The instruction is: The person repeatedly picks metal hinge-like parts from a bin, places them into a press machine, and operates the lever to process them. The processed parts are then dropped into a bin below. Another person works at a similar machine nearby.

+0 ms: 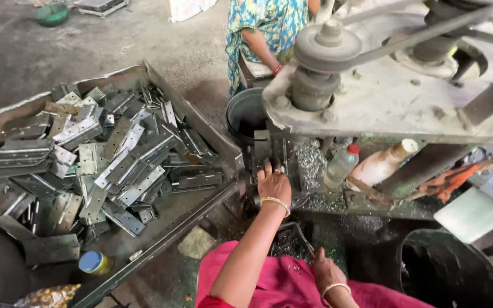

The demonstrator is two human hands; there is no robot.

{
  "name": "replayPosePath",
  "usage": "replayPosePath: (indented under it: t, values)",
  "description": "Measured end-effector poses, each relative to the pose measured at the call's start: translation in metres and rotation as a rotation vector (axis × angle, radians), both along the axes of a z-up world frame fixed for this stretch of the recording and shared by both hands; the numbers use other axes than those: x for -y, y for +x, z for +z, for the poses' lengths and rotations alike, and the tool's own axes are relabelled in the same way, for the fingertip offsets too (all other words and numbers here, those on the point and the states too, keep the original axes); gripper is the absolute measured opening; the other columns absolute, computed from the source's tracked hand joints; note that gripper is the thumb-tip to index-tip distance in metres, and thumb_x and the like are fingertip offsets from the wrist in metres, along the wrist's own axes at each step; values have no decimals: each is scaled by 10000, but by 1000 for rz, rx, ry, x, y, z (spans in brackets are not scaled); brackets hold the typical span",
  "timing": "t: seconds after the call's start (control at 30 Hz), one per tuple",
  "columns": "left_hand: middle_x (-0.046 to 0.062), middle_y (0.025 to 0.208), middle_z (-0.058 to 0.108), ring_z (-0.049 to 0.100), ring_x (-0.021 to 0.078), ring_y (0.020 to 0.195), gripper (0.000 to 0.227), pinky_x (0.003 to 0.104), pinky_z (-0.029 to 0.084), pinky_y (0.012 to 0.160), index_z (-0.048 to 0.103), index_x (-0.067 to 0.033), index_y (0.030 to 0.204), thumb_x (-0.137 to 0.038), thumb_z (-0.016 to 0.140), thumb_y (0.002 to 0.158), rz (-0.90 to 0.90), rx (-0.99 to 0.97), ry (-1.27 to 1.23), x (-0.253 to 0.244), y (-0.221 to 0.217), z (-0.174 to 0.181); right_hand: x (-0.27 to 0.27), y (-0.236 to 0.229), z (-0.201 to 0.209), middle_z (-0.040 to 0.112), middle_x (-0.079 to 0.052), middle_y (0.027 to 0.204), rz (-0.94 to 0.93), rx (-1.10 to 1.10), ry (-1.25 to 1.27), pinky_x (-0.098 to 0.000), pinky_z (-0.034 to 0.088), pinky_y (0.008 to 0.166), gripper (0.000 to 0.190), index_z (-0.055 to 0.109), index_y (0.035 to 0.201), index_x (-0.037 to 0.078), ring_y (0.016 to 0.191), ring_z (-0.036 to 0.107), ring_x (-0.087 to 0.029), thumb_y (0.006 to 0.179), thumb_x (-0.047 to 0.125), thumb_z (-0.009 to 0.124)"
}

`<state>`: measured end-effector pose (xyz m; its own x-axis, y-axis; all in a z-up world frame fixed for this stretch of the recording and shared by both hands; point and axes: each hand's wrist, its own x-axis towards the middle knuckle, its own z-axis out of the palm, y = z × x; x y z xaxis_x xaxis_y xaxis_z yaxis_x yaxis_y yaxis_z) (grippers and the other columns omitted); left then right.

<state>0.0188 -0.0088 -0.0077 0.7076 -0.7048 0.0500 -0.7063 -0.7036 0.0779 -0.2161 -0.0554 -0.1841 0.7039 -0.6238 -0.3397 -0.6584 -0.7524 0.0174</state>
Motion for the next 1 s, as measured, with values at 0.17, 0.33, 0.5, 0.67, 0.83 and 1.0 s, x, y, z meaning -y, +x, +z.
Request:
replayPosePath:
  t: [0.17,0.33,0.5,0.67,0.83,1.0]
  values:
    - [54,1546,519,227,278,1559,323,418,260,1139,749,-118,1232,-119,591,950,16,-65,197,4,7,10,6,-20,-34,635,-252,1229,-67,64,47,-450,620,789,420,379,1411,89,994,729,-389,994,112,425]
    - [59,1586,427,203,312,1531,376,421,266,1089,686,-84,1294,-155,597,936,39,-40,119,13,23,18,-15,-7,-10,638,-228,1257,-234,50,192,-446,634,847,441,378,1453,127,1057,735,-374,1013,101,404]
    - [71,1576,449,247,294,1534,385,473,273,1142,663,-64,1302,-246,590,972,-20,-82,-39,-5,5,-5,-11,10,91,664,-178,1239,140,-46,-106,-400,621,826,499,366,1488,46,1026,741,-310,1006,156,428]
    - [167,1417,557,435,326,1413,453,524,383,1104,644,-36,1239,-290,661,864,-426,84,-396,-80,-15,-30,-16,44,183,721,-147,1182,62,-52,-106,-380,618,851,356,552,1346,41,1086,731,-310,1006,142,517]
    - [157,1322,630,672,298,1110,315,447,531,953,717,-180,1319,-82,561,1063,-333,108,-597,-23,-17,-36,-30,46,204,719,-146,1182,65,-60,-88,-392,616,852,365,546,1349,28,1086,725,-318,1008,152,504]
    - [130,1285,632,633,279,1199,295,436,550,994,729,-27,1133,-127,617,880,133,320,-513,50,-23,-34,-27,41,204,736,-142,1165,82,-65,-83,-395,621,853,334,558,1343,28,1073,741,-314,1054,150,446]
